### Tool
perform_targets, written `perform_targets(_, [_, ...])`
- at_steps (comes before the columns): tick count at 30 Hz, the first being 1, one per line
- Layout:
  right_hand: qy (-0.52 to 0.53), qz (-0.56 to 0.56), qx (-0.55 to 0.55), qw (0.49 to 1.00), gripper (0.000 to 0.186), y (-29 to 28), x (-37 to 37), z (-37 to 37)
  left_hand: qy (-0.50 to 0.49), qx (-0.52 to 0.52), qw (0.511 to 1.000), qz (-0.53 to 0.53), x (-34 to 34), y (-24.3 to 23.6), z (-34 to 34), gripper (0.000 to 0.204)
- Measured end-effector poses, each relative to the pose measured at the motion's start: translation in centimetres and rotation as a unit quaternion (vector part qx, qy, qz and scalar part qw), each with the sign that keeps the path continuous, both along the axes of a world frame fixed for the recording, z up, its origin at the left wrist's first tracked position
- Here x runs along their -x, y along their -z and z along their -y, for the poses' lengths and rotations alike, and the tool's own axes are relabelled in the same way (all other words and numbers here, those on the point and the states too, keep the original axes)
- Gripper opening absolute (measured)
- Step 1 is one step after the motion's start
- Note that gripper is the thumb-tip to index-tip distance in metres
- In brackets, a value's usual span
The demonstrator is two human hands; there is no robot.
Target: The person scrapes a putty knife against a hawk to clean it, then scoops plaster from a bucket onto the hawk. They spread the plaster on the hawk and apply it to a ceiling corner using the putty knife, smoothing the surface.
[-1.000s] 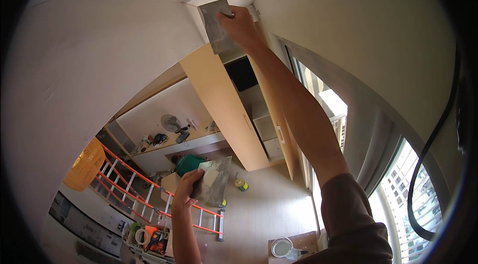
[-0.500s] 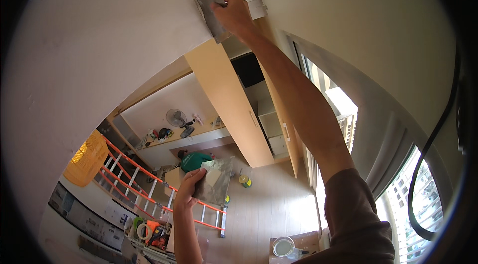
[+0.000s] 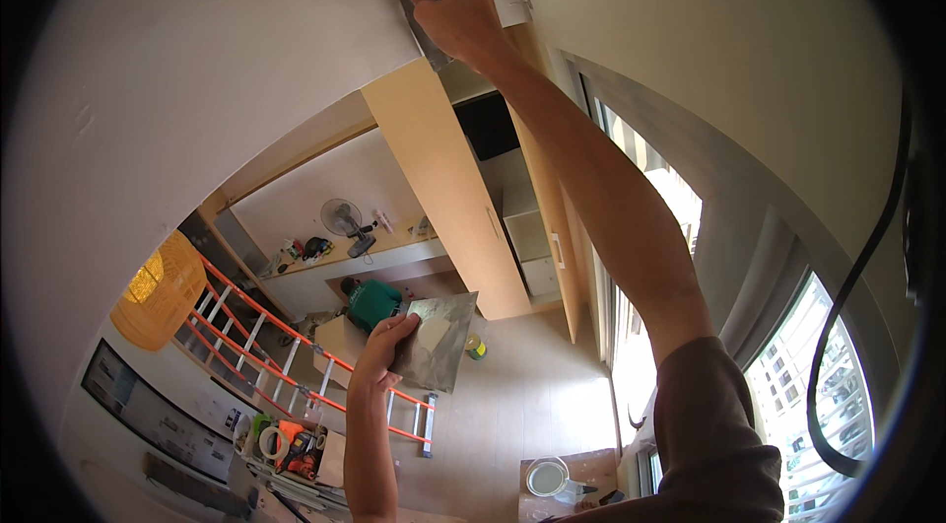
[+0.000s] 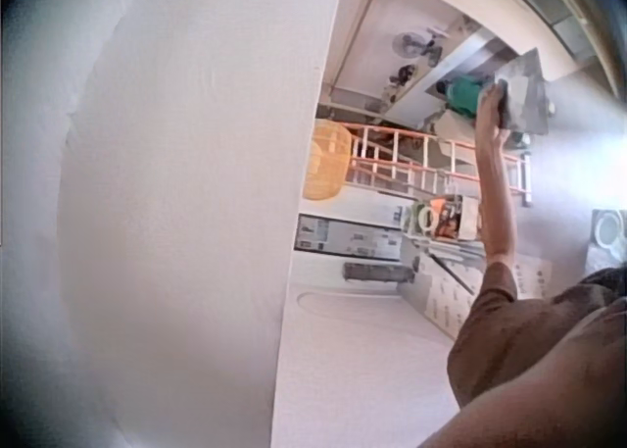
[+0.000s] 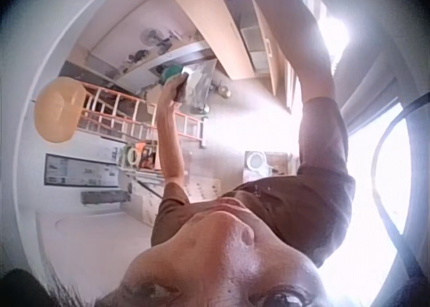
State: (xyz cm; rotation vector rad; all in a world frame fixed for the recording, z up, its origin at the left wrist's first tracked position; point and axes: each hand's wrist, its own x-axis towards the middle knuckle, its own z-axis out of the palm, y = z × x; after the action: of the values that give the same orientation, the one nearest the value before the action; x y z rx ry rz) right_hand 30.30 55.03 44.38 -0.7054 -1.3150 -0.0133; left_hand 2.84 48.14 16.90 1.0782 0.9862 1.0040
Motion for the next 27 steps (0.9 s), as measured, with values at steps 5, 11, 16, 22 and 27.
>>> perform_targets(5, [-0.006,0.006,0.019,1.0,0.023,0.3,0.7,2.3,0.029,-0.018,0.999,0.005,0.6,0.4,0.3,0.017])
perform_targets(11, [0.028,0.021,-0.006,0.999,0.023,0.3,1.2,3.2,0.05,-0.023,0.998,0.009,0.8,0.5,1.1,0.019])
perform_targets(16, [0.038,-0.005,-0.065,0.997,0.018,1.2,1.4,6.5,0.037,-0.019,0.999,0.019,0.4,-0.2,2.6,0.023])
perform_targets(22, [-0.029,-0.115,-0.043,0.992,0.022,1.7,-5.7,1.9,0.011,-0.015,1.0,-0.021,4.0,2.2,1.4,0.022])
perform_targets(27, [-0.012,-0.107,-0.037,0.993,0.021,3.5,-6.9,-4.6,-0.005,-0.017,1.0,-0.013,2.0,0.5,2.6,0.024])
